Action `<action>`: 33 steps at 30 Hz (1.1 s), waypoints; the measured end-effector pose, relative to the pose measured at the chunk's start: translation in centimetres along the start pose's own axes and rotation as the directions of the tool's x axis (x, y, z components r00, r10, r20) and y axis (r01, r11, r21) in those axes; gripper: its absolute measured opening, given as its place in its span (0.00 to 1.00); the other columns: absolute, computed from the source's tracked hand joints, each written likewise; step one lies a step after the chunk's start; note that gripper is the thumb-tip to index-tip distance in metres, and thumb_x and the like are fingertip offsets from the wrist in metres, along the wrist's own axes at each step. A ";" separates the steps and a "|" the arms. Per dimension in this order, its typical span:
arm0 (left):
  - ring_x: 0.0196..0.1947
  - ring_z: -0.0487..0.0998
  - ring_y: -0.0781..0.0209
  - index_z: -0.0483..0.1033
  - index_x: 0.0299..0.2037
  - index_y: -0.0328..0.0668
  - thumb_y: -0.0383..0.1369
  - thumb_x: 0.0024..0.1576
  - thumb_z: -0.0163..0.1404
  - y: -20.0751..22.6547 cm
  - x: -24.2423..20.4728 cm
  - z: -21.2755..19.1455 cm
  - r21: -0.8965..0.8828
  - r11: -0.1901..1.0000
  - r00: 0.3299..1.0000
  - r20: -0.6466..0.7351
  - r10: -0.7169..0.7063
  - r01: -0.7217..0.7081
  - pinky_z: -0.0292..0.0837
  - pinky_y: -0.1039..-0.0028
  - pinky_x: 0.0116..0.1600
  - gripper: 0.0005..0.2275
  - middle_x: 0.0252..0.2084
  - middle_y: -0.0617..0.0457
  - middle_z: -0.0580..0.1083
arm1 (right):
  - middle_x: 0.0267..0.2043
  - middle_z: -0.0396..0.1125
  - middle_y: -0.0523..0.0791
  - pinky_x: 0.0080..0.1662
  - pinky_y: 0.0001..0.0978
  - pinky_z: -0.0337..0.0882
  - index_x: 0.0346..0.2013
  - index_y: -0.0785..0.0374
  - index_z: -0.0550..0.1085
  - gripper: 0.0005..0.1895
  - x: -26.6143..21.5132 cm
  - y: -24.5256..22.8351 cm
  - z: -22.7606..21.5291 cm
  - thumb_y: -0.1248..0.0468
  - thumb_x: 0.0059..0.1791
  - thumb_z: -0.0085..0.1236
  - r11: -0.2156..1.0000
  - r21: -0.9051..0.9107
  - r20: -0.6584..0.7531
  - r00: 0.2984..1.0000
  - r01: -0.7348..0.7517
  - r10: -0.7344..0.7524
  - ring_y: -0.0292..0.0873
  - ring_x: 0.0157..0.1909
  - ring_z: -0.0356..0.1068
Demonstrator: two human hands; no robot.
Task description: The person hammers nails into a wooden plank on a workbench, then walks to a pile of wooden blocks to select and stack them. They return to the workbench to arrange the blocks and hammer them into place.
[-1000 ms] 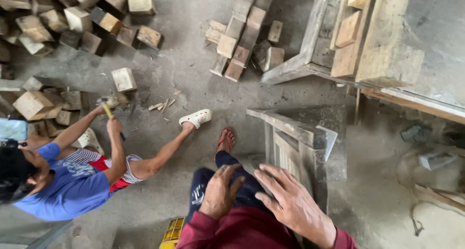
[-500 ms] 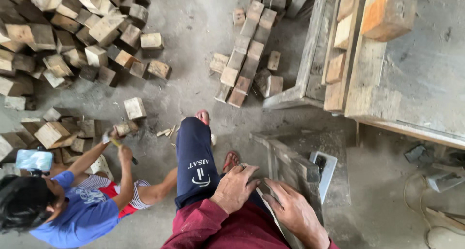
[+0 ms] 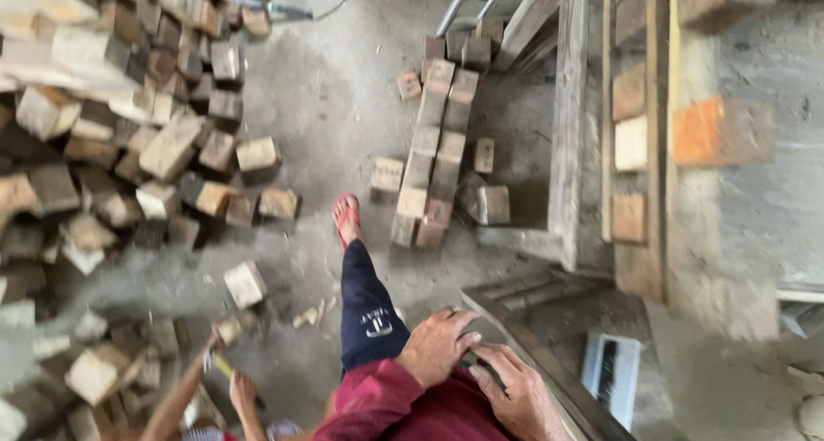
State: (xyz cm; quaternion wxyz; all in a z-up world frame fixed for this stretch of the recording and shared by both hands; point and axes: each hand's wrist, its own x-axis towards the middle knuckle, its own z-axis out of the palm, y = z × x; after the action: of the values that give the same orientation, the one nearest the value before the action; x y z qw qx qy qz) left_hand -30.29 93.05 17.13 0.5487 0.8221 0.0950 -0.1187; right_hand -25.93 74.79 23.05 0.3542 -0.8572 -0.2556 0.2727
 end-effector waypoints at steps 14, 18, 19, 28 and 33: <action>0.47 0.78 0.38 0.75 0.53 0.35 0.25 0.54 0.52 -6.0 14.5 -36.8 -0.107 0.986 0.981 -0.130 -0.144 0.130 0.74 0.58 0.50 0.15 0.46 0.37 0.77 | 0.46 0.72 0.53 0.46 0.46 0.72 0.57 0.66 0.71 0.20 38.9 -20.4 3.8 0.63 0.52 0.55 0.991 0.128 0.147 0.987 0.042 -0.061 0.58 0.47 0.72; 0.47 0.77 0.37 0.72 0.55 0.34 0.24 0.57 0.49 -7.8 17.2 -40.1 -0.032 0.995 0.983 -0.156 -0.096 0.092 0.73 0.58 0.52 0.15 0.47 0.36 0.76 | 0.46 0.71 0.55 0.49 0.47 0.71 0.62 0.69 0.66 0.23 43.2 -22.1 5.7 0.67 0.51 0.51 0.995 0.089 0.140 0.989 0.034 -0.047 0.58 0.49 0.72; 0.48 0.77 0.36 0.72 0.55 0.34 0.24 0.57 0.49 -8.0 18.2 -40.3 0.010 0.996 0.978 -0.190 -0.087 0.091 0.73 0.57 0.53 0.15 0.48 0.36 0.76 | 0.48 0.71 0.56 0.51 0.47 0.71 0.63 0.70 0.65 0.25 44.8 -22.0 5.6 0.69 0.51 0.51 0.991 0.076 0.126 0.985 0.112 -0.121 0.59 0.50 0.72; 0.49 0.76 0.35 0.71 0.58 0.40 0.28 0.55 0.51 -10.8 26.5 -49.1 -0.126 0.905 0.786 -0.456 -0.417 0.407 0.69 0.51 0.54 0.19 0.48 0.37 0.76 | 0.58 0.68 0.61 0.53 0.48 0.71 0.65 0.70 0.63 0.29 63.2 -25.0 6.0 0.72 0.48 0.49 0.927 0.081 0.401 0.840 0.366 -0.367 0.63 0.55 0.70; 0.49 0.77 0.37 0.72 0.58 0.41 0.29 0.56 0.51 -13.4 31.9 -53.5 -0.386 0.855 0.588 -0.621 -0.519 0.347 0.72 0.54 0.53 0.18 0.48 0.38 0.77 | 0.56 0.70 0.58 0.51 0.45 0.73 0.64 0.65 0.66 0.25 74.5 -27.8 6.2 0.70 0.51 0.49 0.893 0.130 0.636 0.654 0.431 -0.409 0.61 0.55 0.72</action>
State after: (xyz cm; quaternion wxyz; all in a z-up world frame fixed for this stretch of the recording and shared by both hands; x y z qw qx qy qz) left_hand 1.18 148.42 15.57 0.5119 0.6871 0.5084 0.0858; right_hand 16.96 141.90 18.71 0.2828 -0.6319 -0.5573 0.4585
